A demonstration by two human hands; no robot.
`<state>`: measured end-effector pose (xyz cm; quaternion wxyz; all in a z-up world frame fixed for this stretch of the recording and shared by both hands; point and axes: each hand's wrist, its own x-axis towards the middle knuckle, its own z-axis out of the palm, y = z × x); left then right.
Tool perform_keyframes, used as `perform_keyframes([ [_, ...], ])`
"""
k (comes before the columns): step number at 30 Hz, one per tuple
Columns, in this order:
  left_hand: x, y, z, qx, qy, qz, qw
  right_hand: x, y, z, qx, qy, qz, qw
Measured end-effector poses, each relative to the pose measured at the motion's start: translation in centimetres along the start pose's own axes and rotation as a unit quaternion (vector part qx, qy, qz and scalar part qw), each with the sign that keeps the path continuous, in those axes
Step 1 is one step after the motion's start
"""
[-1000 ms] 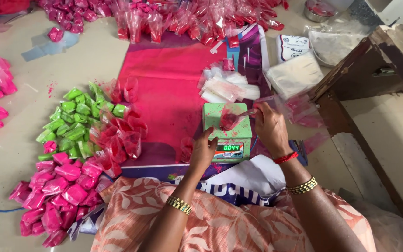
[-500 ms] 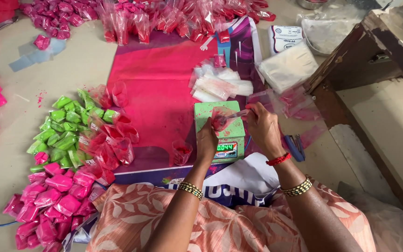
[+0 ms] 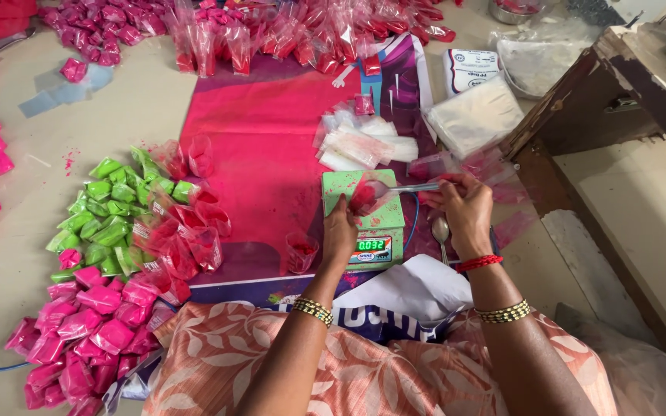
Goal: The person weighs portions of pink powder using a digital scale and scoops them into individual plastic bags.
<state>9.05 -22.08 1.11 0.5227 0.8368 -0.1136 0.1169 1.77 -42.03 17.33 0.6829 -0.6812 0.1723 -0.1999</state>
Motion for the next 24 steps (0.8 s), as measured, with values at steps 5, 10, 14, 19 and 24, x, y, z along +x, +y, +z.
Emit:
perform_keyframes([
  [5, -1.1, 2.1, -4.7, -0.013, -0.044, -0.083, 0.995, -1.1, -2.1, -0.4, 0.023, 0.013, 0.001, 1.000],
  [10, -3.7, 1.4, -10.6, 0.030, -0.018, -0.052, 0.998, -1.5, -1.5, -1.1, 0.051, 0.019, -0.007, 0.998],
  [14, -5.7, 0.2, -14.5, -0.025, -0.046, -0.175, 0.983, -2.1, -1.2, -1.3, 0.100, 0.030, -0.011, 0.995],
  [19, -6.5, -1.0, -15.8, 0.002, -0.048, -0.232, 0.972, -3.1, -2.2, -1.4, 0.133, 0.043, -0.004, 0.990],
  [24, -6.3, -2.6, -15.3, -0.026, -0.035, -0.194, 0.980, -3.6, -3.3, -1.5, 0.129, 0.042, -0.014, 0.991],
])
